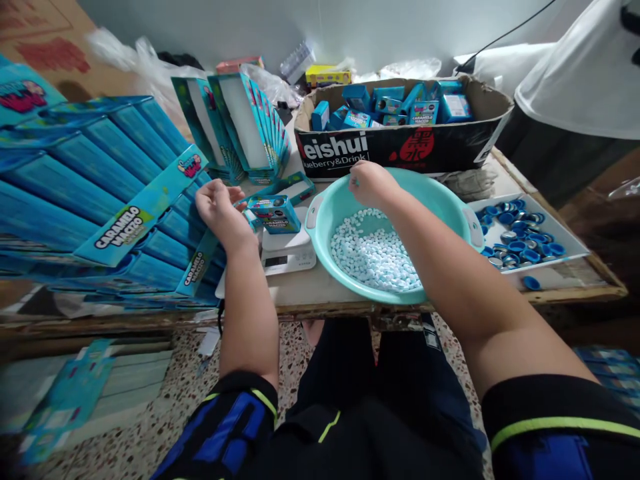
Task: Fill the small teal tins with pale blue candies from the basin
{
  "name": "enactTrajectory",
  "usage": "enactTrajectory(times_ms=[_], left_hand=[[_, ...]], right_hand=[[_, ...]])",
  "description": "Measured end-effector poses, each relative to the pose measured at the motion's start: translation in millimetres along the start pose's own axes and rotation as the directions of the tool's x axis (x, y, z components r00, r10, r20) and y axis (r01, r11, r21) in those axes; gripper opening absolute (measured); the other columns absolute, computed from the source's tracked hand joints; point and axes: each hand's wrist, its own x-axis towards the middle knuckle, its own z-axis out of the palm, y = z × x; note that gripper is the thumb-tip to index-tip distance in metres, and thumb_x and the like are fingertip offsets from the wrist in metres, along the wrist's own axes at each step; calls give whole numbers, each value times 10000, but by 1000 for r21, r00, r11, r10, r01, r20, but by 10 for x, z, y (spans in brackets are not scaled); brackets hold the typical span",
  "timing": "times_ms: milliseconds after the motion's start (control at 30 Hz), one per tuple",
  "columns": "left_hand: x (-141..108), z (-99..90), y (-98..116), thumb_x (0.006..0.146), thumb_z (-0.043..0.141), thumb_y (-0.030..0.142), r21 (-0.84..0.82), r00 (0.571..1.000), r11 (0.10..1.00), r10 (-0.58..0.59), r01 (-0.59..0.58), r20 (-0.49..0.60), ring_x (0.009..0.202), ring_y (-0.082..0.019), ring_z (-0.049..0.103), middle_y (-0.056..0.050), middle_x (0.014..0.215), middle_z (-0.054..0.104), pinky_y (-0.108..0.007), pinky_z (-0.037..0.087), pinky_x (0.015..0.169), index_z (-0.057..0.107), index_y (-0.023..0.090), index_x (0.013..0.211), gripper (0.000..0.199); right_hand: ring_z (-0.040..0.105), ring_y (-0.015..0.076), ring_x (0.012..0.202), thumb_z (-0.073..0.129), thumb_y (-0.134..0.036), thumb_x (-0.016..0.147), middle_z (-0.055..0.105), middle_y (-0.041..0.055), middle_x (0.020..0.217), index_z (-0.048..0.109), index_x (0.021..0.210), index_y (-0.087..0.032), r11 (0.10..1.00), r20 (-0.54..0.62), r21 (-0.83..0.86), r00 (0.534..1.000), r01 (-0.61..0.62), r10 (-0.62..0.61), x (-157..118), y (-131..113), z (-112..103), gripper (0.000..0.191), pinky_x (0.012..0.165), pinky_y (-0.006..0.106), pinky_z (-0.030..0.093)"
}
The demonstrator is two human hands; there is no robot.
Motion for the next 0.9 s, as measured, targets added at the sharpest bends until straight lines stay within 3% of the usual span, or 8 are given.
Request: enactTrajectory(times_ms=[200,433,667,900], left_hand=[[-57,19,119,973,559,479,-44,999,999,-24,23,-23,838,-166,661,-40,932,643,-277,493,705,531,218,1060,276],[-3,-1,-15,947,597,651,1,999,1000,-13,13,41,900,-184,666,-35,945,628,-291,523,777,547,232,1069,439],[4,-18,18,975,552,658,81,999,996,-24,21,38,892,-176,671,-38,952,638,-279,515,753,545,215,1073,453],[-9,-21,2,974,549,659,89,996,995,38,-46,84,879,-187,680,-42,934,644,-293,520,766,544,214,1051,453]], right_hand=[[621,280,1027,541,-206,951,718,148,1067,705,921,-156,996,66,-69,996,-58,63,-34,-76,-7,174,951,376,469],[619,262,976,529,-210,965,706,149,1006,709,965,-139,995,86,-91,995,-45,52,-48,-73,-42,193,904,364,478],[645,285,982,571,-218,943,705,107,953,685,874,-184,994,59,-94,996,-59,65,11,-32,33,137,914,379,524],[646,281,984,565,-206,950,715,122,992,693,896,-160,994,64,-91,996,-55,61,-16,-58,-12,146,934,392,528]])
